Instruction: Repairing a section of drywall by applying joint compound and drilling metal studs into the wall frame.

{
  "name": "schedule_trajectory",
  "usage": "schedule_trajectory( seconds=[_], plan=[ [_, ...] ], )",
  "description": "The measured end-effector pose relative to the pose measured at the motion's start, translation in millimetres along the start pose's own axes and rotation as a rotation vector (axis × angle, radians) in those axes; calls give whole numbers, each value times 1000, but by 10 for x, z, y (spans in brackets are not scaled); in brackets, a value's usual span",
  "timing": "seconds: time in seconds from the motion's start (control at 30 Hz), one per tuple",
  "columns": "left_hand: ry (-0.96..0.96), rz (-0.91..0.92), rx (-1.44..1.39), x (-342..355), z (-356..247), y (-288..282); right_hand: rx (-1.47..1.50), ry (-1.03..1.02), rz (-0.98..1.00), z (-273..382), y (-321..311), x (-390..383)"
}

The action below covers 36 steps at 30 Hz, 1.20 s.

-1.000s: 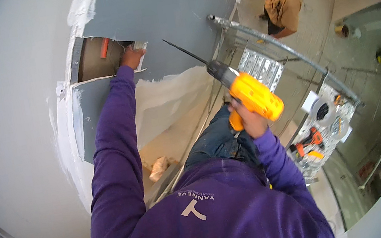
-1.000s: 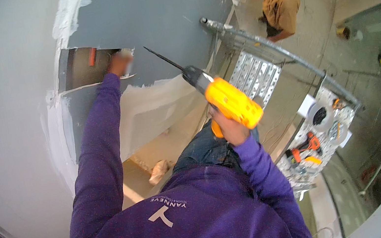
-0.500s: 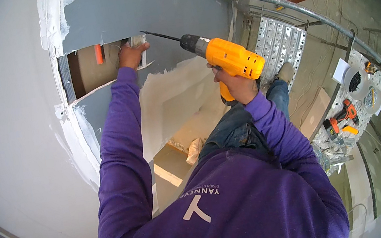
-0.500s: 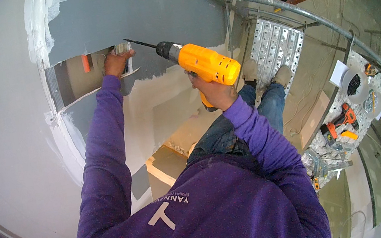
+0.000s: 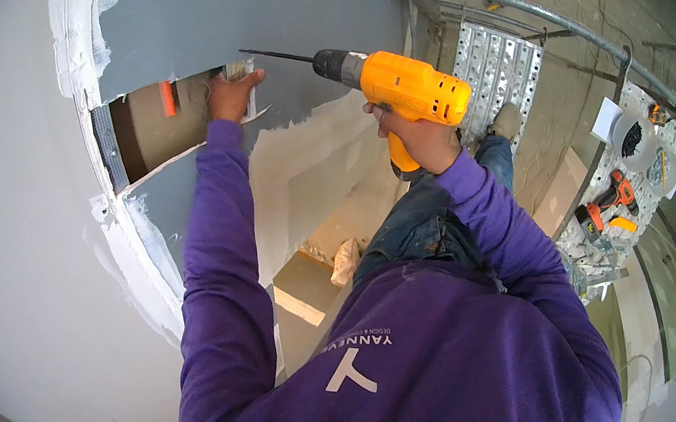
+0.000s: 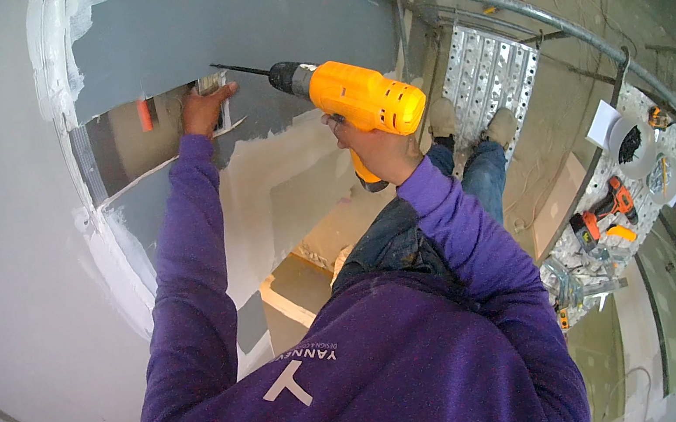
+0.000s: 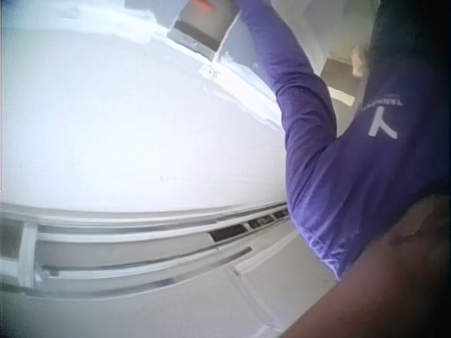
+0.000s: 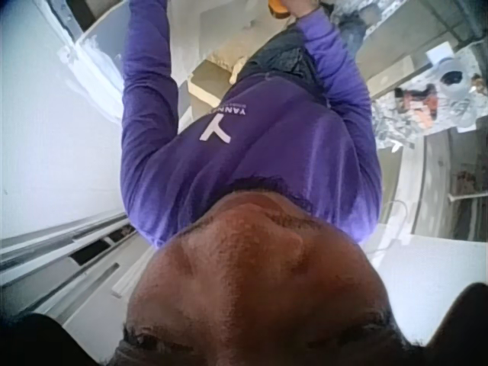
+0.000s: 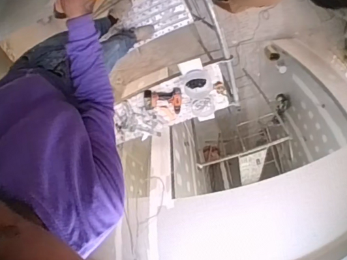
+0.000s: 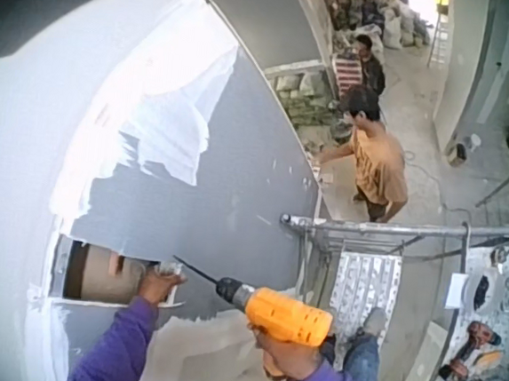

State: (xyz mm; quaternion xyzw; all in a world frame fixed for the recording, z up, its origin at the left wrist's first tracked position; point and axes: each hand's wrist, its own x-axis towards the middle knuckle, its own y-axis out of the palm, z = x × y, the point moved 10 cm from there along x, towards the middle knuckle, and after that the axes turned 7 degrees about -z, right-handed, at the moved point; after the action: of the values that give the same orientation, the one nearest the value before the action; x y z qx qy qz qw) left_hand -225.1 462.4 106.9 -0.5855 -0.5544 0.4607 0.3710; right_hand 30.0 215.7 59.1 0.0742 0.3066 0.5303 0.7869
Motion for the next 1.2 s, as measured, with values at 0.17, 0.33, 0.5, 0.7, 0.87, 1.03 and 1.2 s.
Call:
schedule_trajectory(
  seconds=[0.17,0.33,0.5,0.7,0.87,1.03,1.2],
  plan=[
    [32,-16,144,-4,-67,-2,-163,-26,8,203,-44,105],
    [46,-46,47,53,52,7,-200,-62,1,135,2,150],
    [107,-26,-34,-18,-130,13,-261,-174,-58,242,20,122],
    [62,25,-28,-85,-253,14,-371,-185,-13,162,74,184],
    [102,-7,-67,-66,-232,-5,-874,-791,-38,478,283,23],
    [131,-65,82,-61,-215,-53,-724,-568,26,354,278,144],
    [48,-17,59,-119,-322,-50,-721,-669,52,305,292,119]
  ],
)
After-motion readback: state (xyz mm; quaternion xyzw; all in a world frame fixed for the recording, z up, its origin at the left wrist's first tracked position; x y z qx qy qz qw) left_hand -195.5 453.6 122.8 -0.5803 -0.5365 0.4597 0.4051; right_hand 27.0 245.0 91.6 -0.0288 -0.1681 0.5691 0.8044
